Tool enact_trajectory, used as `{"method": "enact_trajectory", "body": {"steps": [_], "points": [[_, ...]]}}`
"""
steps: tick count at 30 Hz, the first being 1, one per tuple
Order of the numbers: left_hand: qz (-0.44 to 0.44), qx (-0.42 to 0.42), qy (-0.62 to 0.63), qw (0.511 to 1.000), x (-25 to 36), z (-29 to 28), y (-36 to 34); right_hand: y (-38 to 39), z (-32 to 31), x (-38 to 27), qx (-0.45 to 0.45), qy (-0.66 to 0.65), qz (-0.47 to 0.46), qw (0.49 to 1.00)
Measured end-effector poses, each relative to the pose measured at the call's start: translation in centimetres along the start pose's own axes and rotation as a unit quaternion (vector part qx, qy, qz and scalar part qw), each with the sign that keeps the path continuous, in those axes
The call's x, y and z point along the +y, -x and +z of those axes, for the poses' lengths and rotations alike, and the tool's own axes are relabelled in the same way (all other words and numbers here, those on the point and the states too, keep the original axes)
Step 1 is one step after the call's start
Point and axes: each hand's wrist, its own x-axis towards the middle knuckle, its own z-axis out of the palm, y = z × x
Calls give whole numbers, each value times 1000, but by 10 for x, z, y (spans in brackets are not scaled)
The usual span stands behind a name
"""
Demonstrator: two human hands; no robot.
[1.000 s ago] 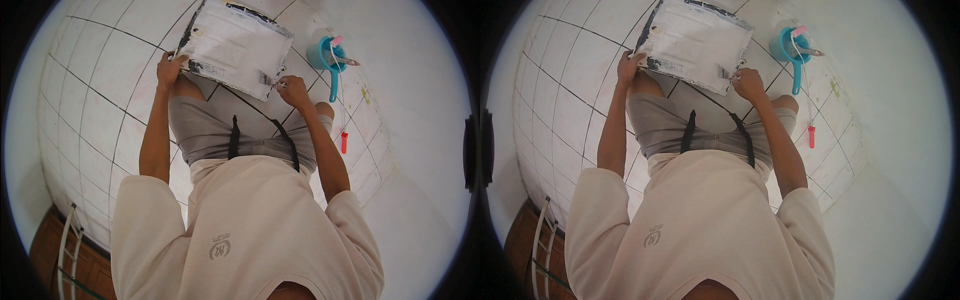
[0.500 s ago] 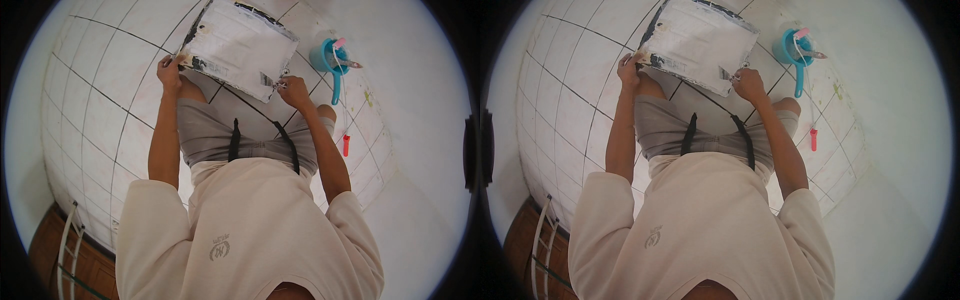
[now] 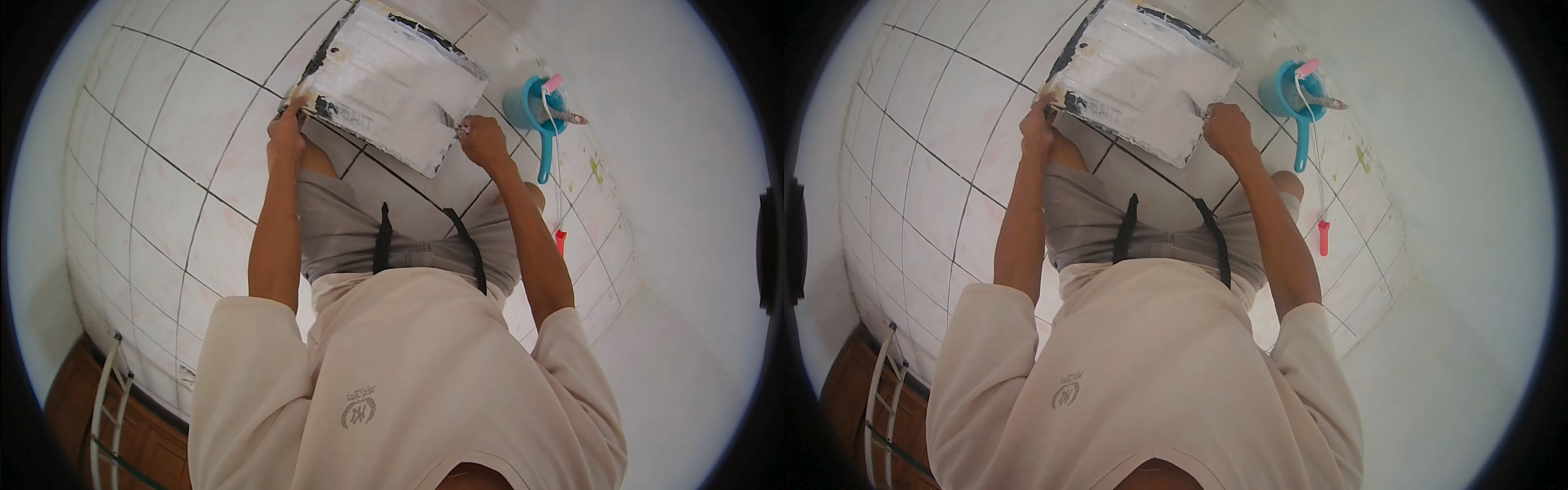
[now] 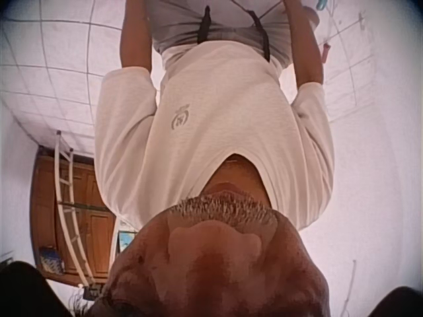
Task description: The person mixes white paint in a tray using a scraper and a brush, then wipes the floor with a cloth.
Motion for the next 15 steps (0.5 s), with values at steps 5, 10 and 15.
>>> {"method": "enact_trajectory", "body": {"steps": [5, 10, 15], "points": [[-82, -196, 12, 977, 8, -10, -3, -4, 7, 6, 67, -19, -149, 986], [-124, -198, -3, 972, 15, -1, 2, -1, 4, 3, 29, 8, -57, 998], [-91, -236, 0, 968, 8, -9, -14, -4, 3, 11, 69, -21, -118, 990]]}}
